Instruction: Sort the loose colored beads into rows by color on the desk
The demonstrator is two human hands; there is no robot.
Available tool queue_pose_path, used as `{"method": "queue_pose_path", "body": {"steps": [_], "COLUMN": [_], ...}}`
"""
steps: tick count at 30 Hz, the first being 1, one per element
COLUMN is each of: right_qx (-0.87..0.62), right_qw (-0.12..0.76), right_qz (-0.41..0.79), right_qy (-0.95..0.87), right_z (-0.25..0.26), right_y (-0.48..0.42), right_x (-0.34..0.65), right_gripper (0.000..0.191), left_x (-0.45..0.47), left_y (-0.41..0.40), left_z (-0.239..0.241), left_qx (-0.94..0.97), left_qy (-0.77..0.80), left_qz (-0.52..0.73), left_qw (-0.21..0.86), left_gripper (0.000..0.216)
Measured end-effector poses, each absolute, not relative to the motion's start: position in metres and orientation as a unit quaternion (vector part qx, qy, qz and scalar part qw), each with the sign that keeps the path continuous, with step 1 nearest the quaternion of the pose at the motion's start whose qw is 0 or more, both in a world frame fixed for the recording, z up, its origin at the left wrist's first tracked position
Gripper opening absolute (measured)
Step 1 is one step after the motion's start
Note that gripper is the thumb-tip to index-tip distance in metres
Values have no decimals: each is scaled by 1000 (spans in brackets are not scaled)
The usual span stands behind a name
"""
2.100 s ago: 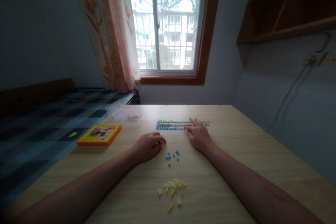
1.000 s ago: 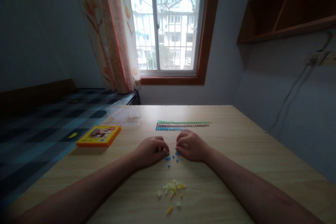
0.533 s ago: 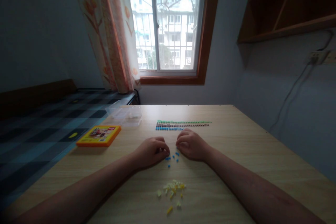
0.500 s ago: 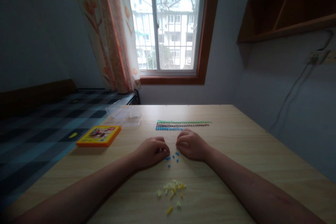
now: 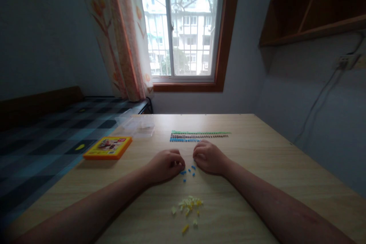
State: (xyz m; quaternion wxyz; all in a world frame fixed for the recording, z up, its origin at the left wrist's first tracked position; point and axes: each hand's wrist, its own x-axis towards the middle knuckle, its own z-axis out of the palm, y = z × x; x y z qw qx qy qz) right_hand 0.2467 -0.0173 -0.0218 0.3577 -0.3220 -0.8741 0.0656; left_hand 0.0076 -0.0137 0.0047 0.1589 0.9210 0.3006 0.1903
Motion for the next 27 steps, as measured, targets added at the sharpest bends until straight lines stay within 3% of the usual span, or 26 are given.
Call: {"method": "queue_pose_path", "body": {"steps": [27], "right_qx": [-357], "right_qw": [319], "right_qz": [41], "right_qy": [-877], "right_z": [-21], "right_y": [-17], "right_x": [246], "right_gripper": [15], "left_x": [8], "left_y": [-15], "left_z": [5], "left_qx": [928], "left_qy": [290], "left_qz": [186], "left_qw": [145], "left_gripper": [17]}}
